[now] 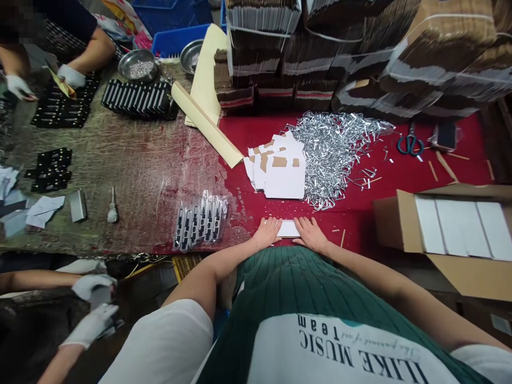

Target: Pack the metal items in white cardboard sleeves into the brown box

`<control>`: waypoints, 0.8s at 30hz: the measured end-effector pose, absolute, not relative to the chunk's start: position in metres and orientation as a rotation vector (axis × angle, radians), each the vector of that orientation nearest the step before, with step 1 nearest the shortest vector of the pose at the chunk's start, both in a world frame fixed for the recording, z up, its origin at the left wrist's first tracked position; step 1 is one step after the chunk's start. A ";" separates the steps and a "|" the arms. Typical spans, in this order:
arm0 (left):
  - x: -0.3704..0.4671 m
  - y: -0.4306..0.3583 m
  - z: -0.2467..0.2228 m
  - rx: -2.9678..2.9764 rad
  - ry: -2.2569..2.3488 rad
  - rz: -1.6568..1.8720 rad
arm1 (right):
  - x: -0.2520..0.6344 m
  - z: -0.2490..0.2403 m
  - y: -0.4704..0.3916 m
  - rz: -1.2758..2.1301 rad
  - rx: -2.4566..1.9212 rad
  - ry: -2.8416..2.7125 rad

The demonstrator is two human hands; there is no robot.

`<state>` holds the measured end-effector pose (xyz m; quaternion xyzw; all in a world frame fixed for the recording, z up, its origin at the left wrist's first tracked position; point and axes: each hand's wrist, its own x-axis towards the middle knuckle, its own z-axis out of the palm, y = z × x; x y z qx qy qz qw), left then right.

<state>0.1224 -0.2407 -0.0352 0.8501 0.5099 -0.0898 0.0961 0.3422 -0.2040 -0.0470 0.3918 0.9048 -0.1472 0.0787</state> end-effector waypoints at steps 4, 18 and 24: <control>0.120 -0.234 -0.035 2.511 1.474 -0.289 | 0.339 -0.044 -0.200 -0.426 1.210 2.632; 0.112 -0.218 -0.027 2.466 1.399 -0.307 | 0.346 -0.043 -0.169 -0.414 0.821 2.800; 0.116 -0.219 -0.028 2.508 1.363 -0.414 | 0.343 -0.046 -0.186 -0.254 0.981 2.737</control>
